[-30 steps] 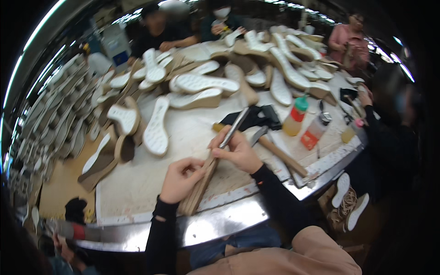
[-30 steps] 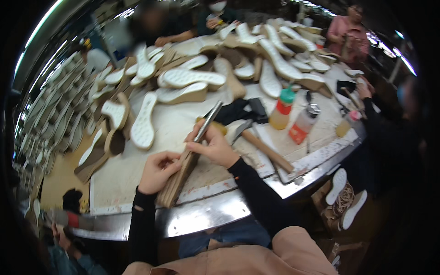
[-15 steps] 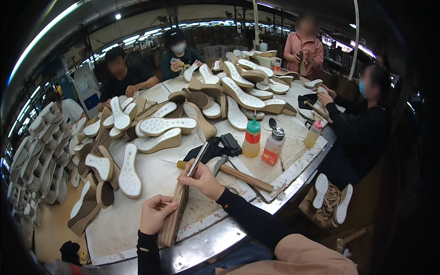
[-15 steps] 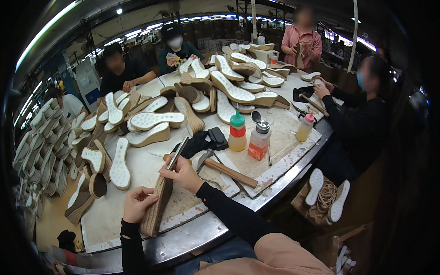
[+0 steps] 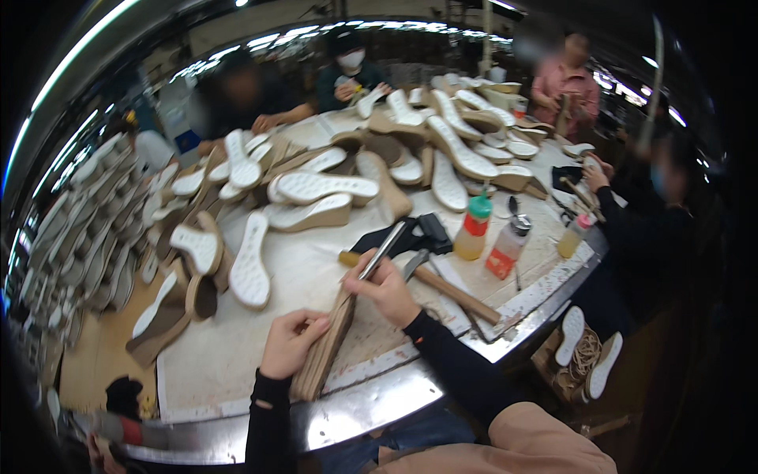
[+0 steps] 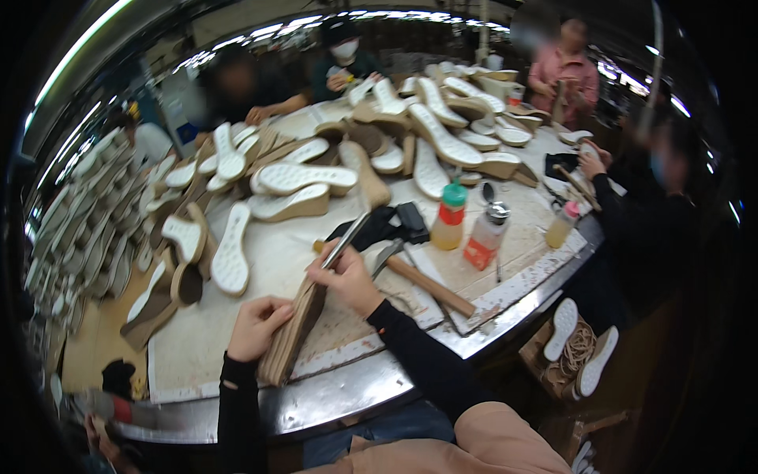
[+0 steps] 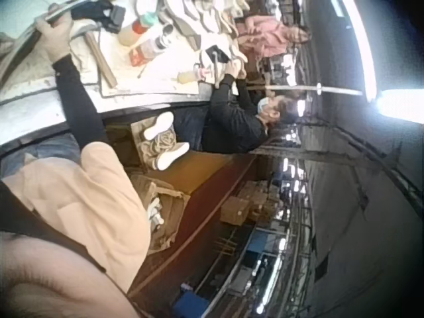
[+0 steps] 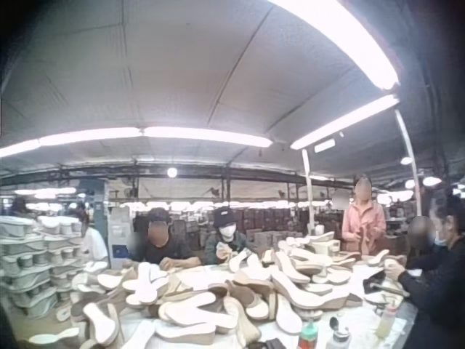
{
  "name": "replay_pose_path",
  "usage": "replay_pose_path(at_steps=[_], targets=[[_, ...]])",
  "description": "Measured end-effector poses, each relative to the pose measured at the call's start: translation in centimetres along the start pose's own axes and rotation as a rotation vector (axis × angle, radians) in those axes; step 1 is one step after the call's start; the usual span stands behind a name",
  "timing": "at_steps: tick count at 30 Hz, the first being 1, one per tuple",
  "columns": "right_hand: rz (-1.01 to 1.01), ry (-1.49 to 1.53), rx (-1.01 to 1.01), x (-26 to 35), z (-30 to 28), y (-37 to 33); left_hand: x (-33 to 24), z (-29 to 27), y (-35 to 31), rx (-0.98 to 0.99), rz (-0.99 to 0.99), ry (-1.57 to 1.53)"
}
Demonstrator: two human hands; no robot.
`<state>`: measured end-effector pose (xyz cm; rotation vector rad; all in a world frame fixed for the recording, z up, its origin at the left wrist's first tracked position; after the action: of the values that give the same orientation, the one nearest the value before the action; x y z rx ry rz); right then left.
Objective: The person uses a metal awl to repeatedly puncture and pull a cord through the side of a shoe sole. They hold the sole with one hand and manipulate the tool with the other, working on the same unit throughout the clip.
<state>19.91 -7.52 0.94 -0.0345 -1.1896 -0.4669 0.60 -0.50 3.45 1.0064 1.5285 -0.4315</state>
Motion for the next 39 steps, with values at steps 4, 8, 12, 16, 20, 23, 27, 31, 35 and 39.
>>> replay_pose_path(at_steps=[4,8,12,16,20,23,27,31,35,39], targets=[[0.022,0.059,-0.016,0.0,0.1,-0.1,0.0,-0.2,0.1,-0.023,0.013,-0.070],[0.013,0.034,-0.002,0.3,0.2,-0.1,-0.2,-0.5,0.0,-0.011,-0.078,-0.191],[0.017,0.042,-0.002,0.4,0.2,-0.1,0.0,-0.3,-0.1,0.005,-0.007,-0.227],[0.020,0.026,0.009,0.4,0.1,0.0,0.3,-0.7,-0.1,0.022,-0.021,-0.173],[0.023,0.034,0.006,0.5,0.2,-0.1,0.3,-1.3,-0.1,-0.065,-0.119,-0.257],[0.014,0.041,0.018,0.6,0.3,-0.1,-0.2,-2.3,-0.5,-0.196,-0.101,-0.354],[0.009,0.037,0.015,0.6,0.3,-0.1,-1.0,-4.7,-3.0,-0.369,-0.010,-0.347],[0.002,0.029,0.013,0.5,0.3,-0.1,-1.1,-5.0,-6.5,-0.423,0.026,-0.189],[-0.008,0.016,0.021,0.6,0.4,-0.1,-0.3,-3.1,-7.4,-0.356,-0.032,-0.098],[0.000,0.016,0.022,0.6,0.4,-0.2,-0.2,-1.7,-6.7,-0.271,0.044,0.102]])
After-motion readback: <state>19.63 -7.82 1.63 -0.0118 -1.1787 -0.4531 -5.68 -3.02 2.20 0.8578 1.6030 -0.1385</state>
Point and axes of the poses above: each hand's wrist, its own y-axis towards the middle knuckle, its own z-axis out of the palm, x = y × z, the point moved 1 cm from there along y, towards the middle knuckle, and after that the axes turned 10 degrees about z, right-handed, at the moved point
